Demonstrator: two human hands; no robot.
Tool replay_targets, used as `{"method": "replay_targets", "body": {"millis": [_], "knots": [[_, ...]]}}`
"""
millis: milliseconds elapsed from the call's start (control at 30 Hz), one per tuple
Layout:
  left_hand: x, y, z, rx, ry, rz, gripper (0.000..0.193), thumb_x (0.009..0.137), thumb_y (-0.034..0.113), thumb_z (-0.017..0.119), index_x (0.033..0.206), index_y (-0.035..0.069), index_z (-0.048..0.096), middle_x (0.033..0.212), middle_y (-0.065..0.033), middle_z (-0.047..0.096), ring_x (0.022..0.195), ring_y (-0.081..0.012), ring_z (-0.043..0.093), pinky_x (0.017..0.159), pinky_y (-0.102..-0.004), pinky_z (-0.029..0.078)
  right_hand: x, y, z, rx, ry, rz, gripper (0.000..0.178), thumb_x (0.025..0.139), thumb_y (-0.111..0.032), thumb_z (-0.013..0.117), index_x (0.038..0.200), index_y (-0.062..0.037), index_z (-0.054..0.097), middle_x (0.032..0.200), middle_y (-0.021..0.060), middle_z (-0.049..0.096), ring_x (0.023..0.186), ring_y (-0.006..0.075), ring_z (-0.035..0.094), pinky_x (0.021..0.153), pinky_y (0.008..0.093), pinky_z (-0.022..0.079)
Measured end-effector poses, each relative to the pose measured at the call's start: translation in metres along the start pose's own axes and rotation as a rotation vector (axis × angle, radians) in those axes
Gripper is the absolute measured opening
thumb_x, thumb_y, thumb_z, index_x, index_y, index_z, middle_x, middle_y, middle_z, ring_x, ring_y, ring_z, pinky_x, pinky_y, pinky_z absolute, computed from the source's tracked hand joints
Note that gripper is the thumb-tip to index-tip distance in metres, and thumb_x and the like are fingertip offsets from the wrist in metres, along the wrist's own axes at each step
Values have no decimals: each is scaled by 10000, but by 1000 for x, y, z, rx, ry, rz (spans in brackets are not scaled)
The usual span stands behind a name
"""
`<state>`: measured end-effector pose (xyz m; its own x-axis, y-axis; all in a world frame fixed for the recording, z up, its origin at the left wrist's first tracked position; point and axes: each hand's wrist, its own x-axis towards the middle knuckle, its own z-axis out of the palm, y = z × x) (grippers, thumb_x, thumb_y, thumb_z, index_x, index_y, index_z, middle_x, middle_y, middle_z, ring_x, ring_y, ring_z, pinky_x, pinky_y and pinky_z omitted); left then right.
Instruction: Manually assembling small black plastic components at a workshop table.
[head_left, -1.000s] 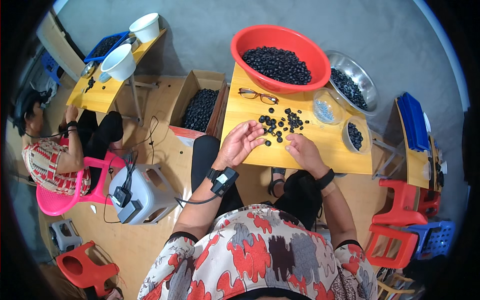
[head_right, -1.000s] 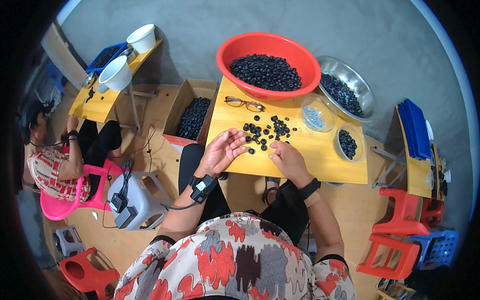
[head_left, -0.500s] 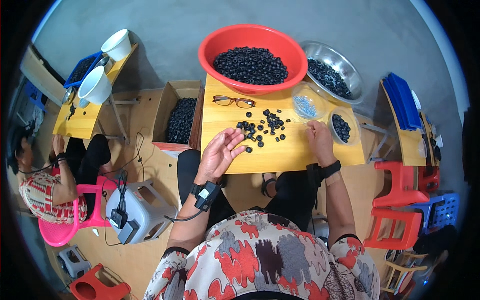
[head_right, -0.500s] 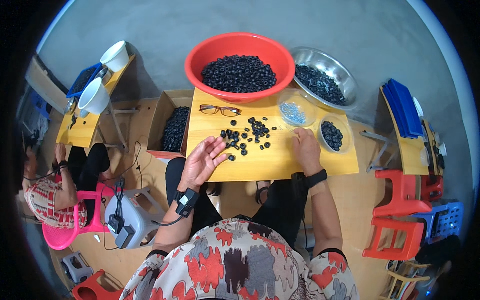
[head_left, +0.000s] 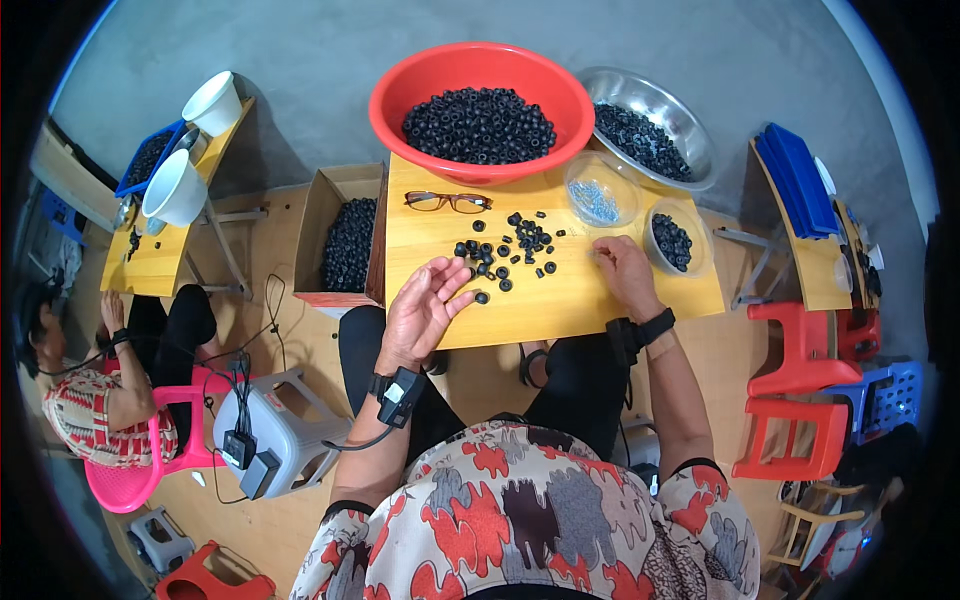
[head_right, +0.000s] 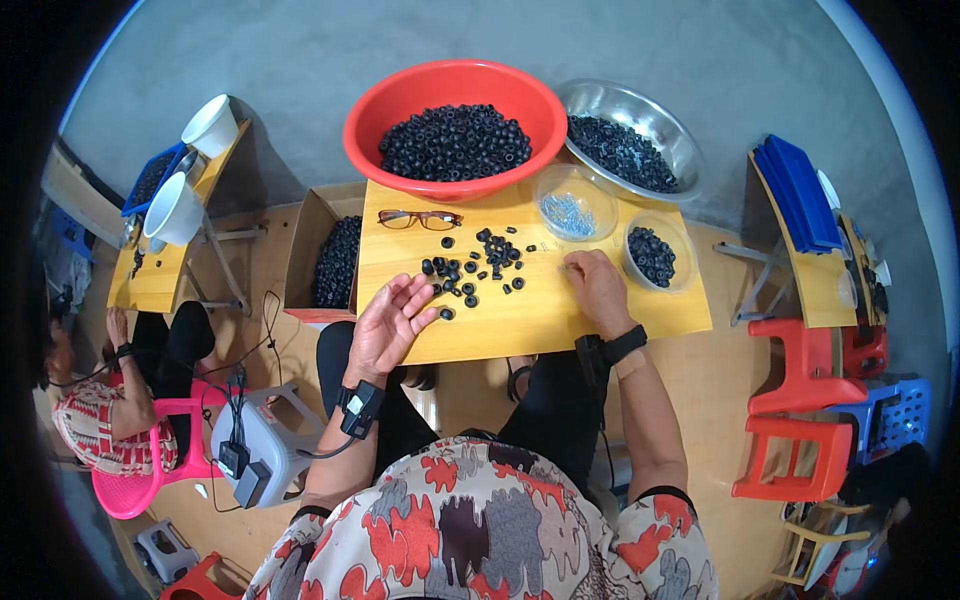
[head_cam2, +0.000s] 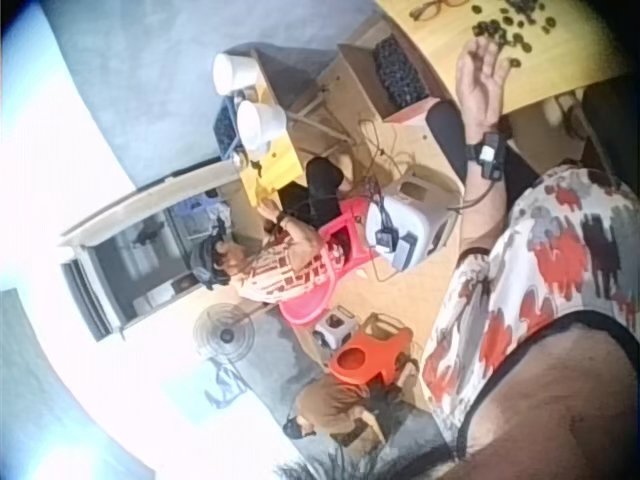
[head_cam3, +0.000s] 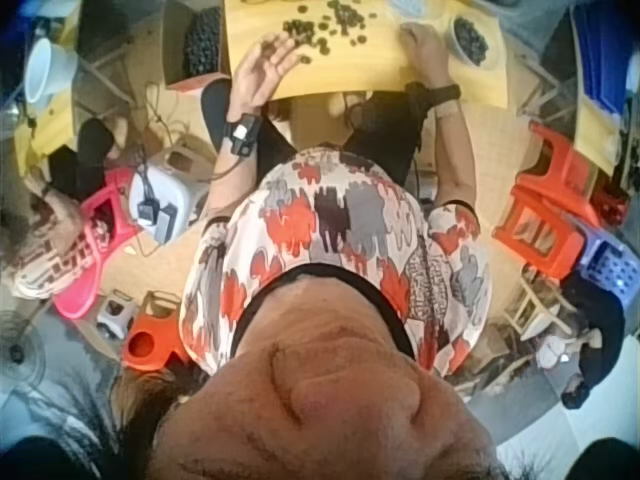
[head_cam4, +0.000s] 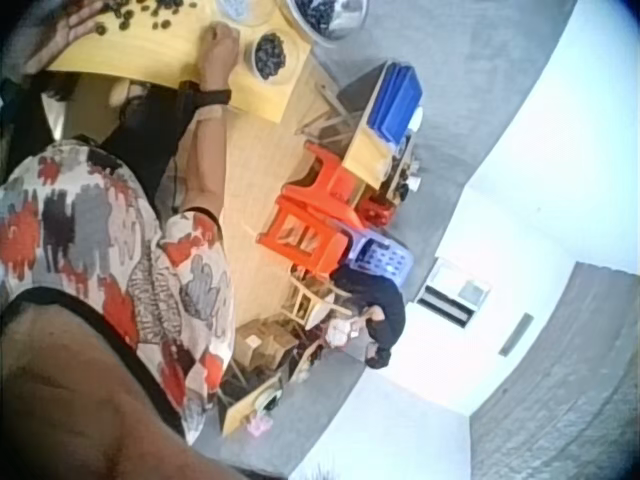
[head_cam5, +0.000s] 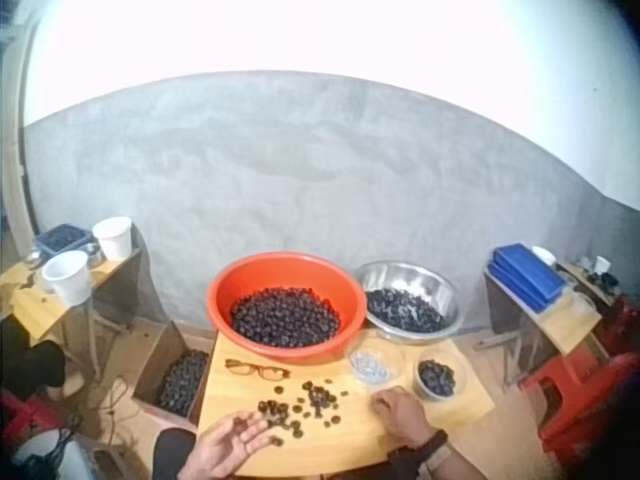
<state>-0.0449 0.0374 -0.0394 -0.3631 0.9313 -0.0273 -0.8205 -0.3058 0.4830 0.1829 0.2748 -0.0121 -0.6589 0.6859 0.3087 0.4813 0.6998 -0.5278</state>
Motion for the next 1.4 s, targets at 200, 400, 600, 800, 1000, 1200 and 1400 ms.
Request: {"method": "replay_targets", "body": {"millis": [200, 400, 600, 800, 1000, 1200, 1400], "knots": [[0, 0, 0, 1, 3, -2, 287, 961, 263, 465, 1147, 54, 528, 1228, -128, 535, 1138, -239, 528, 935, -410, 465, -13, -11, 2, -53, 31, 4, 119, 770, -122, 630, 864, -48, 630, 815, 124, 601, 773, 301, 598, 667, 381, 479], [1, 1, 0, 4, -5, -5, 285, 962, 263, 464, 1147, 57, 528, 1223, -122, 538, 1136, -237, 529, 935, -409, 465, -17, -9, 4, -42, 71, -11, 99, 774, -149, 631, 839, -75, 631, 792, 104, 595, 751, 287, 598, 649, 378, 475], [0, 0, 1, 12, -6, -2, 284, 963, 266, 462, 1147, 60, 530, 1208, -116, 549, 1124, -228, 536, 935, -407, 464, -12, -14, 8, -14, 7, 16, 114, 780, -169, 624, 858, -86, 630, 791, 95, 583, 755, 268, 599, 645, 378, 467], [1, -1, 2, 16, 7, 0, 283, 962, 268, 464, 1141, 62, 535, 1200, -112, 555, 1116, -227, 541, 935, -408, 465, -11, -9, 12, -67, -24, 8, 146, 785, -193, 623, 898, -102, 627, 835, 86, 583, 770, 275, 594, 666, 393, 469], [0, 0, 1, 2, 6, 1, 277, 962, 264, 463, 1134, 60, 537, 1190, -113, 562, 1112, -227, 546, 926, -409, 472, -6, -29, 16, -52, -59, 16, 150, 782, -200, 636, 885, -94, 608, 862, 100, 583, 777, 305, 593, 683, 412, 473], [1, -1, 0, -11, -4, -2, 274, 962, 259, 463, 1132, 57, 537, 1187, -114, 563, 1107, -235, 551, 917, -407, 477, -6, -23, 16, -104, -78, -21, 112, 806, -176, 618, 852, -74, 613, 825, 114, 601, 760, 320, 595, 658, 409, 475], [-2, 1, -3, -22, -8, -3, 281, 962, 261, 462, 1140, 55, 533, 1188, -120, 562, 1109, -240, 549, 922, -411, 473, 10, -83, -44, 147, 46, -101, 97, 820, -106, 604, 883, -33, 617, 835, 140, 618, 758, 311, 604, 681, 376, 478]]}}
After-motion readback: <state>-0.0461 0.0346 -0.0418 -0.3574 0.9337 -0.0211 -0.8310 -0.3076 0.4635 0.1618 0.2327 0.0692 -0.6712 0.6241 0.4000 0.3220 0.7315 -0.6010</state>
